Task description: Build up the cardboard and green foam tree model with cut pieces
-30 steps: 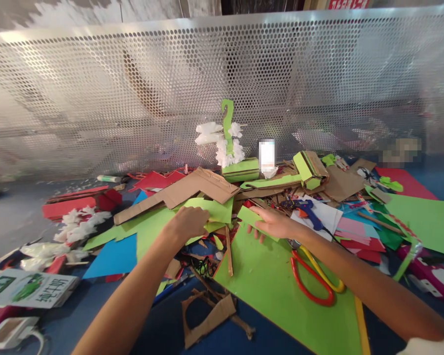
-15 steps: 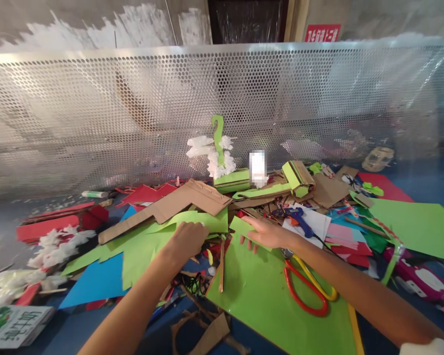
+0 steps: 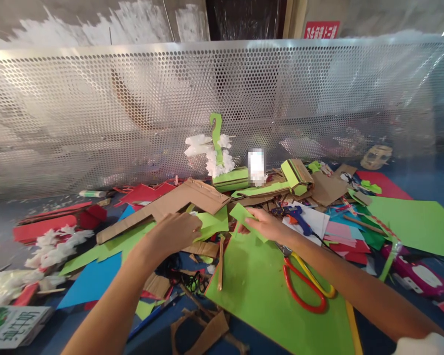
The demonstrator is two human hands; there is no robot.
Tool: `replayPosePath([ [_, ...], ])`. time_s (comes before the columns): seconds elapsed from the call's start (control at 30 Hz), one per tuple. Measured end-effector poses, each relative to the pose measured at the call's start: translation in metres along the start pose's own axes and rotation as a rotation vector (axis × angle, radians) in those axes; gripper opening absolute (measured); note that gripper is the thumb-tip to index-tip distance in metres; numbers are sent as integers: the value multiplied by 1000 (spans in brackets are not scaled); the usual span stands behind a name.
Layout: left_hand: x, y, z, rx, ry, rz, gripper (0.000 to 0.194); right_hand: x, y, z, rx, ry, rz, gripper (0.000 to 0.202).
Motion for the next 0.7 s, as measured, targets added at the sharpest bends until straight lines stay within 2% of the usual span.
replayPosePath([
  [0.13,-6,-8,-14,-53,46,-5,28,-2,-4,-7,32,75,5,28],
  [0.23,-7,3,-28,-291,158,174,39,-3,-1,-6,143,96,34,33],
  [0.33,2,23,-32,-675,285,382,49,-3,0,-4,204,169,1,37],
  [0.4,17,36,-20,-915,296,425,51,-4,0,-5,208,276,-39,36],
  [0.5,43,57,9,-1226,215,428,52,-6,2,-3,229,392,-90,36],
  [0.6,58,72,26,-1347,212,436,55,-7,6,3,271,435,-110,39],
  [0.7,61,78,28,-1377,264,465,58,-10,11,7,282,494,-93,47],
])
Point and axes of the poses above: each hand's wrist, its own x-axis towards the middle knuckle, its own z-axis out of the palm, y = z × x, the point moved 7 cm from there along x, towards the middle knuckle, and after that the axes turned 13 degrees about -y, right-handed, at the moved point
